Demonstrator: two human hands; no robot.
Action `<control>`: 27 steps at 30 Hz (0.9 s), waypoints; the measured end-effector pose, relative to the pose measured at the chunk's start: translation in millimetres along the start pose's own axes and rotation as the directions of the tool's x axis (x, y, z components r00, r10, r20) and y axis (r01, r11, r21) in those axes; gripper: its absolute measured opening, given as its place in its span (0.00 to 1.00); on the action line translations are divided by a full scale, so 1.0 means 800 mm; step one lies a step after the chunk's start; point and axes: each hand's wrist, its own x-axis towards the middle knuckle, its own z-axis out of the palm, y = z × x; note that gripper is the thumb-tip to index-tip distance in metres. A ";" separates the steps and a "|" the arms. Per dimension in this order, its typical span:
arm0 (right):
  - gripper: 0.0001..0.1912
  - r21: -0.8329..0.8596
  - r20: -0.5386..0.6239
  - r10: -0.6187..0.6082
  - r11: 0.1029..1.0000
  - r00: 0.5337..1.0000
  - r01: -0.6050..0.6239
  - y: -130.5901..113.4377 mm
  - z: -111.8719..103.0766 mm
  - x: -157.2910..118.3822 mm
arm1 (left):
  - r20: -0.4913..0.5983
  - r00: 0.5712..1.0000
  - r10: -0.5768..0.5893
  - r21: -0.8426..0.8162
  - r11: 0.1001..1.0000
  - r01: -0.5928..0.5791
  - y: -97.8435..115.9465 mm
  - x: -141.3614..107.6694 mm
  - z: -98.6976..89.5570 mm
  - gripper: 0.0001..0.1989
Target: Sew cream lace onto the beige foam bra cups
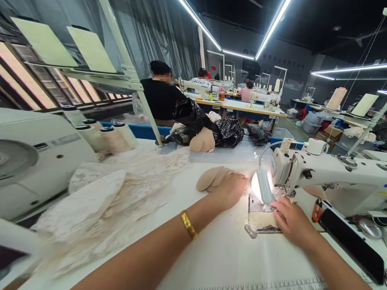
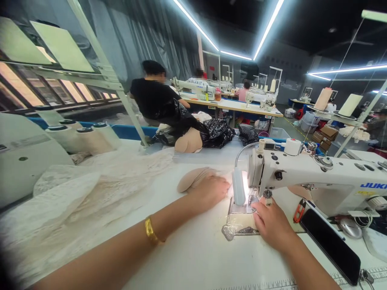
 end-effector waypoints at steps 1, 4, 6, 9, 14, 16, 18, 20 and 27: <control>0.13 -0.007 0.000 0.001 1.000 1.000 -0.001 -0.001 -0.001 0.000 | 0.026 1.000 0.000 0.004 1.000 0.000 0.008 -0.006 -0.003 0.10; 0.12 -0.019 -0.003 0.000 1.000 1.000 0.000 -0.005 -0.004 0.001 | 0.131 0.990 0.042 -0.019 0.999 -0.040 0.039 -0.024 -0.012 0.13; 0.12 -0.024 -0.008 -0.002 1.000 1.000 0.002 -0.006 -0.004 0.001 | 0.216 0.972 0.089 -0.071 0.995 -0.075 0.059 -0.032 -0.020 0.15; 0.13 -0.016 -0.007 -0.001 1.000 1.000 0.001 -0.005 -0.003 0.000 | 0.321 0.939 0.123 -0.176 0.982 -0.069 0.073 -0.033 -0.041 0.14; 0.12 -0.004 0.009 0.012 1.000 1.000 -0.011 -0.004 -0.002 0.000 | 0.289 0.953 -0.089 -0.068 0.991 0.113 0.063 -0.036 -0.069 0.13; 0.12 -0.004 0.015 0.016 1.000 1.000 -0.016 -0.005 -0.003 0.000 | 0.243 0.968 -0.068 -0.049 0.995 0.082 0.066 -0.051 -0.064 0.10; 0.11 0.004 0.019 0.017 1.000 1.000 -0.017 -0.006 -0.004 0.001 | 0.250 0.968 0.031 -0.093 0.996 -0.007 0.077 -0.069 -0.048 0.07; 0.10 0.013 0.019 0.014 1.000 1.000 -0.014 -0.006 -0.004 0.002 | 0.306 0.947 0.102 -0.115 0.991 -0.069 0.091 -0.080 -0.025 0.07; 0.12 0.037 -0.002 -0.032 0.999 0.999 0.032 -0.004 0.001 -0.002 | 0.291 0.954 0.068 -0.137 0.990 -0.029 0.068 -0.033 -0.006 0.09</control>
